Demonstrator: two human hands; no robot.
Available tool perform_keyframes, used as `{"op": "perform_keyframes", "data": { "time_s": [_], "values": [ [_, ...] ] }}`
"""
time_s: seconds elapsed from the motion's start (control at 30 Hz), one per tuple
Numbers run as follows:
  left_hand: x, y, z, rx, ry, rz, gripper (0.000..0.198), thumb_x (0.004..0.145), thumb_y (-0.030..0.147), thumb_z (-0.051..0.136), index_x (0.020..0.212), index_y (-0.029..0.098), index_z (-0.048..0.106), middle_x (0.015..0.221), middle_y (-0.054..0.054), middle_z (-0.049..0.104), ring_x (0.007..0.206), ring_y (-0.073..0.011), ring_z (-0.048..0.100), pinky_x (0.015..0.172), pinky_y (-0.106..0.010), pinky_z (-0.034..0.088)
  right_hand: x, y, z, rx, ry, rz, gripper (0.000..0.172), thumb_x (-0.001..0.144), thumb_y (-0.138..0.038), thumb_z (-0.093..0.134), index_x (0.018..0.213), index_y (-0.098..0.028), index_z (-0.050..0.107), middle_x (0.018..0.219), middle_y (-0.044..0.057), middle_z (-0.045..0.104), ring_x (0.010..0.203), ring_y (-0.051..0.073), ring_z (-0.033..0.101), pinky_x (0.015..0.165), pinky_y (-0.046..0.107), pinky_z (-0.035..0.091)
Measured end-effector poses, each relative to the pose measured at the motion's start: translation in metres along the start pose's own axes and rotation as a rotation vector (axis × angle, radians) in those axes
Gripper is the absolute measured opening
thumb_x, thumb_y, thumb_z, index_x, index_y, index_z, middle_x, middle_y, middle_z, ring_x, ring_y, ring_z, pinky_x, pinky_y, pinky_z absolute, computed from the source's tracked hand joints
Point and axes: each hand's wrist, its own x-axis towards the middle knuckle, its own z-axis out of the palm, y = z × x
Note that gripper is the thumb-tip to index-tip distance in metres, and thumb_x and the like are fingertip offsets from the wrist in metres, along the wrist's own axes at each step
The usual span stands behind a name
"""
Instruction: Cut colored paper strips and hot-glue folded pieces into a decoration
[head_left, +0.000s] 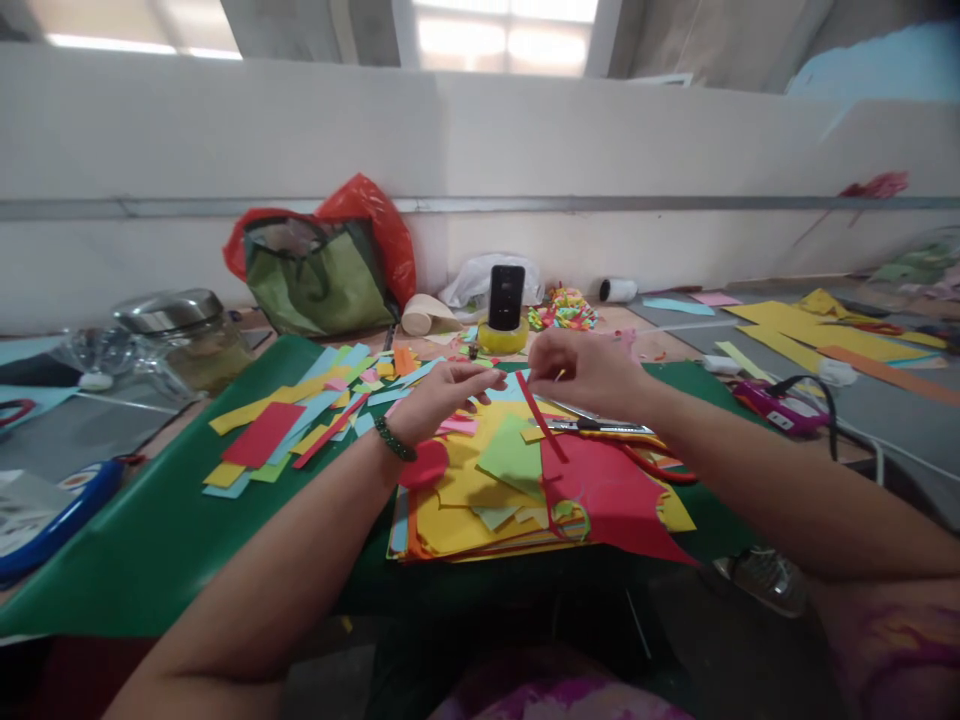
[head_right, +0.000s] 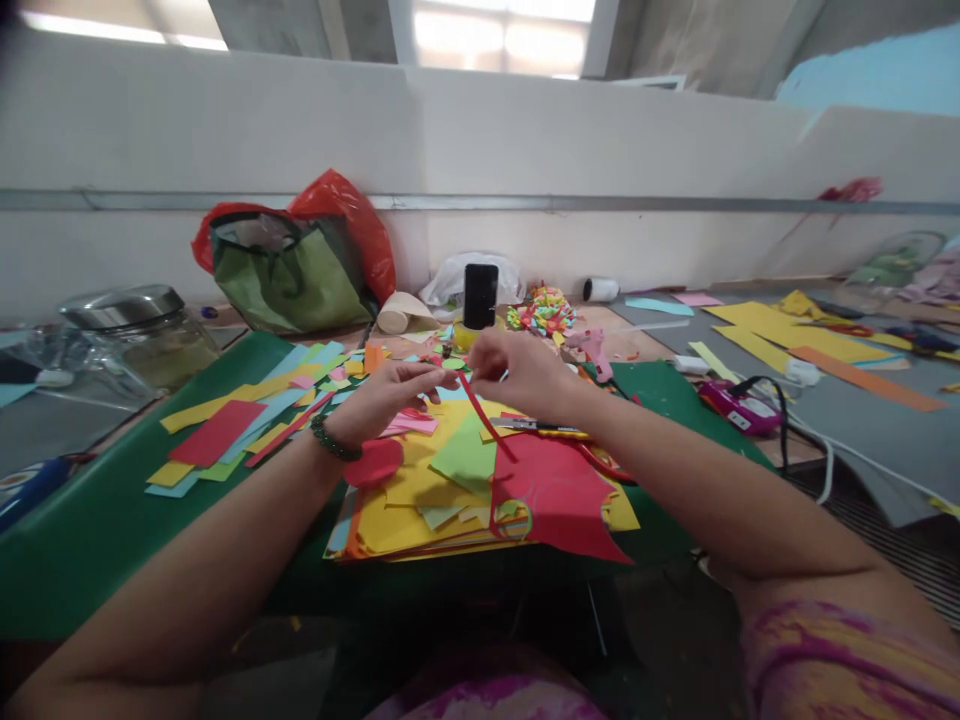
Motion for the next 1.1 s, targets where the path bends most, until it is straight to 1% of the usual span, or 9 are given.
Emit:
{"op": "perform_keyframes", "data": {
  "time_s": [0.1,0.27,0.43,0.53,0.67,0.77,0.87,0.97,1.1],
  "values": [
    [-0.001,0.000,0.002,-0.172,-0.072,-0.051,0.040,0.066,0.050,0.077,0.087,0.017,0.075,0.096,-0.007,0.072,0.067,-0.0097,0.055,0.056,-0.020,0.042,0.018,0.007,0.004,0.336,0.122,-0.030,0.022,0.067,-0.026,0.070,0.076,-0.020,0.051,0.072,0.001,0.065,0.069,0.016,0.064,0.062,0.027,0.049],
    [0.002,-0.004,0.001,-0.337,-0.054,-0.122,0.035,0.055,0.040,0.087,0.075,0.014,0.074,0.075,-0.005,0.071,0.054,-0.0053,0.049,0.051,-0.019,0.036,0.031,0.021,0.034,0.433,0.210,-0.104,0.025,0.069,-0.033,0.071,0.077,-0.019,0.052,0.072,0.001,0.065,0.069,0.016,0.065,0.063,0.029,0.051],
    [0.004,-0.005,0.000,-0.436,0.072,-0.168,0.026,0.056,0.030,0.085,0.070,0.013,0.071,0.070,-0.003,0.069,0.052,-0.0048,0.047,0.049,-0.019,0.035,0.017,0.029,0.039,-0.032,0.341,-0.392,0.015,0.088,-0.024,0.050,0.099,-0.020,0.061,0.102,0.010,0.068,0.090,0.019,0.064,0.076,0.034,0.053],
    [0.005,-0.006,0.001,-0.491,0.100,-0.147,0.024,0.055,0.027,0.085,0.066,0.014,0.069,0.061,0.001,0.063,0.051,-0.0054,0.048,0.049,-0.018,0.036,0.007,0.032,0.038,-0.368,0.196,-0.687,0.027,0.091,-0.013,0.043,0.100,-0.023,0.067,0.113,0.010,0.067,0.106,0.021,0.059,0.088,0.037,0.049],
    [0.005,-0.009,0.003,-0.471,0.095,-0.139,0.022,0.057,0.029,0.083,0.066,0.014,0.068,0.063,0.000,0.065,0.052,-0.0064,0.052,0.051,-0.019,0.039,0.003,0.036,0.046,-0.358,0.067,-0.849,0.028,0.095,-0.015,0.042,0.095,-0.023,0.069,0.100,0.008,0.071,0.102,0.019,0.060,0.086,0.035,0.050],
    [0.005,-0.011,0.004,-0.396,0.156,-0.126,0.019,0.061,0.028,0.079,0.069,0.014,0.069,0.065,0.000,0.066,0.053,-0.0072,0.055,0.051,-0.019,0.040,0.006,0.038,0.056,-0.134,0.139,-0.697,0.021,0.094,-0.026,0.049,0.086,-0.021,0.068,0.090,0.008,0.071,0.088,0.018,0.062,0.080,0.034,0.051],
    [0.005,-0.012,0.006,-0.284,0.239,-0.084,0.019,0.063,0.030,0.077,0.071,0.015,0.070,0.061,0.001,0.063,0.052,-0.0083,0.055,0.049,-0.019,0.038,0.011,0.040,0.063,0.178,0.215,-0.385,0.023,0.089,-0.037,0.057,0.079,-0.018,0.067,0.082,0.006,0.068,0.073,0.015,0.060,0.065,0.029,0.050],
    [0.004,-0.009,0.009,-0.166,0.277,-0.012,0.018,0.065,0.033,0.073,0.068,0.016,0.070,0.057,0.001,0.062,0.051,-0.0093,0.053,0.048,-0.020,0.039,0.015,0.042,0.064,0.425,0.187,-0.122,0.027,0.081,-0.042,0.062,0.072,-0.017,0.064,0.068,0.001,0.061,0.060,0.012,0.051,0.054,0.024,0.042],
    [0.002,-0.005,0.013,-0.014,0.267,0.047,0.020,0.069,0.035,0.068,0.063,0.016,0.070,0.053,0.001,0.060,0.050,-0.0105,0.052,0.048,-0.021,0.041,0.019,0.043,0.064,0.563,0.124,0.021,0.028,0.074,-0.044,0.065,0.070,-0.017,0.066,0.063,-0.002,0.058,0.055,0.010,0.043,0.050,0.023,0.034]
  ]
}}
